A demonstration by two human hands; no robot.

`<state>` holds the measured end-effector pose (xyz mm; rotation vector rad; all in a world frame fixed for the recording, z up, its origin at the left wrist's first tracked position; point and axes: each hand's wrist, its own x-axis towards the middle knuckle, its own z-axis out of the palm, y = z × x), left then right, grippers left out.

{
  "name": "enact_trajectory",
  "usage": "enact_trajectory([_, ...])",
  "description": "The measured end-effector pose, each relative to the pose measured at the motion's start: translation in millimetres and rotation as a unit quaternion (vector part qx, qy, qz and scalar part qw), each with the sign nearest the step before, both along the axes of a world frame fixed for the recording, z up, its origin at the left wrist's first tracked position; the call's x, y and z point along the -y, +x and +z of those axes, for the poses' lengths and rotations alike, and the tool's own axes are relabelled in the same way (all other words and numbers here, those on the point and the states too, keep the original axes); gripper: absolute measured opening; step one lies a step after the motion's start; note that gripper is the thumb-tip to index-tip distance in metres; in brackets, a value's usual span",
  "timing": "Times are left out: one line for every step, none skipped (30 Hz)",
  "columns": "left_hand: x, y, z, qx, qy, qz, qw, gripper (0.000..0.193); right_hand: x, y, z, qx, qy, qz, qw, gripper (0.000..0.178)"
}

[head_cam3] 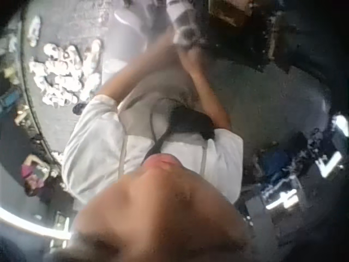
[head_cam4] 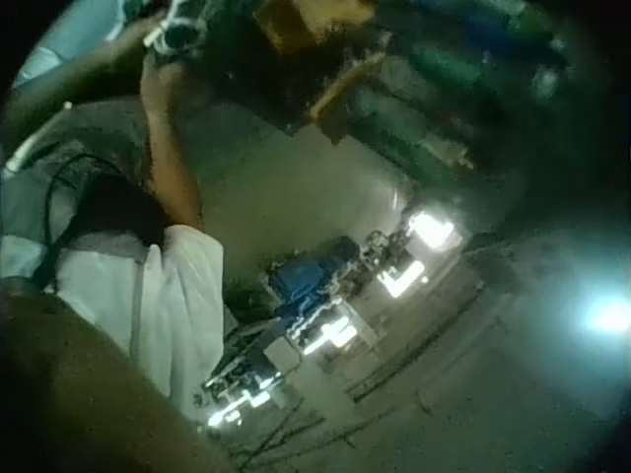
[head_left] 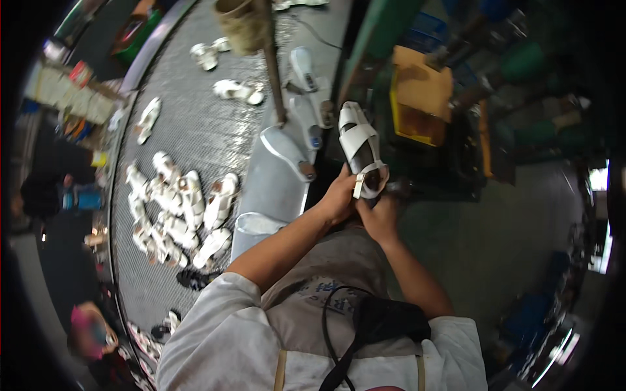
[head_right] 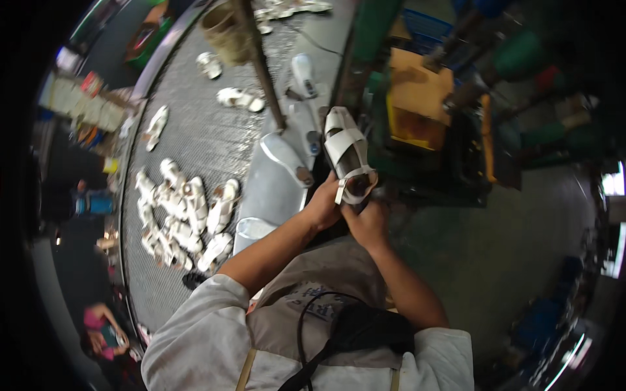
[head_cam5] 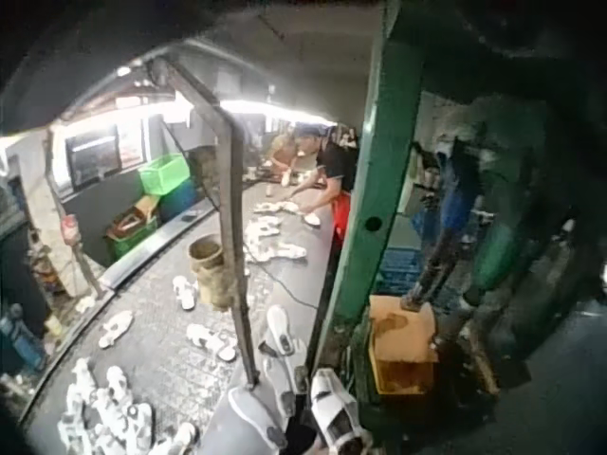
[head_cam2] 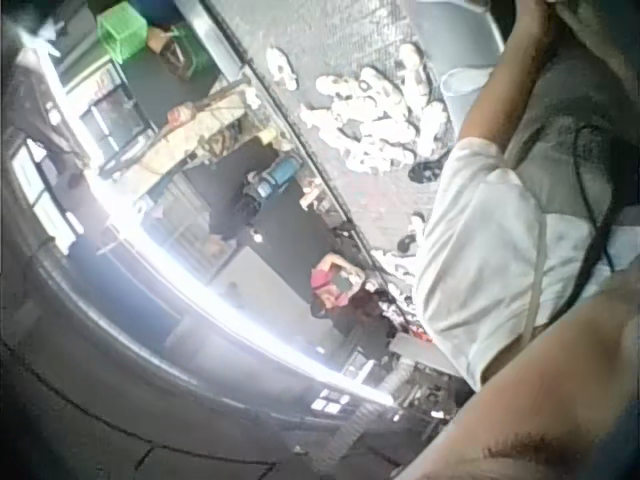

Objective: Attaching shoe soles to uppers using a specialized press machine on a manufacturing line.

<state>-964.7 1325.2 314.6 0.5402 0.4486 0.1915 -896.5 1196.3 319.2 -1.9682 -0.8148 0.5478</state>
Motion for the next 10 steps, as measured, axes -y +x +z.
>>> enact_trajectory([-0.9,7.1,-2.7,0.031,0.078,-0.068,0.994,0.047,4.6,11.0,-6.6,0.1,0.052,-0.068,0.991,0.054])
enact_trajectory([-0.9,14.0,-5.2,0.064,0.155,-0.132,0.977,0.053,10.8,29.5,-15.5,0.107,0.048,-0.081,0.99,0.054])
enact_trajectory([3.5,11.9,-5.8,0.047,0.214,-0.143,0.965,0.057,15.8,54.5,-24.3,0.159,0.065,-0.121,0.978,0.053])
enact_trajectory([-8.3,10.5,-1.8,0.098,0.381,-0.172,0.903,0.053,19.4,80.7,-28.1,0.21,0.081,-0.158,0.961,0.053])
enact_trajectory([-25.5,6.5,5.3,0.104,0.51,-0.208,0.828,0.048,20.4,109.2,-27.9,0.247,-0.001,-0.205,0.947,0.054])
enact_trajectory([-46.1,-0.4,9.7,0.11,0.628,-0.239,0.733,0.043,17.0,133.4,-25.9,0.281,-0.083,-0.253,0.922,0.057])
enact_trajectory([-67.8,-12.5,0.9,0.07,0.62,-0.267,0.735,0.04,6.1,149.2,-19.9,0.283,-0.083,-0.258,0.92,0.057])
enact_trajectory([-91.0,-29.0,-16.4,0.027,0.611,-0.293,0.735,0.036,-5.5,163.5,-8.3,0.274,-0.234,-0.238,0.902,0.06])
enact_trajectory([-116.1,-55.0,-36.5,-0.052,0.617,-0.259,0.742,0.036,-18.2,175.8,8.8,0.258,-0.378,-0.21,0.864,0.063])
enact_trajectory([-146.1,-74.8,-41.3,-0.105,0.599,-0.268,0.747,0.033,-20.1,179.0,9.0,0.257,-0.377,-0.214,0.863,0.063])
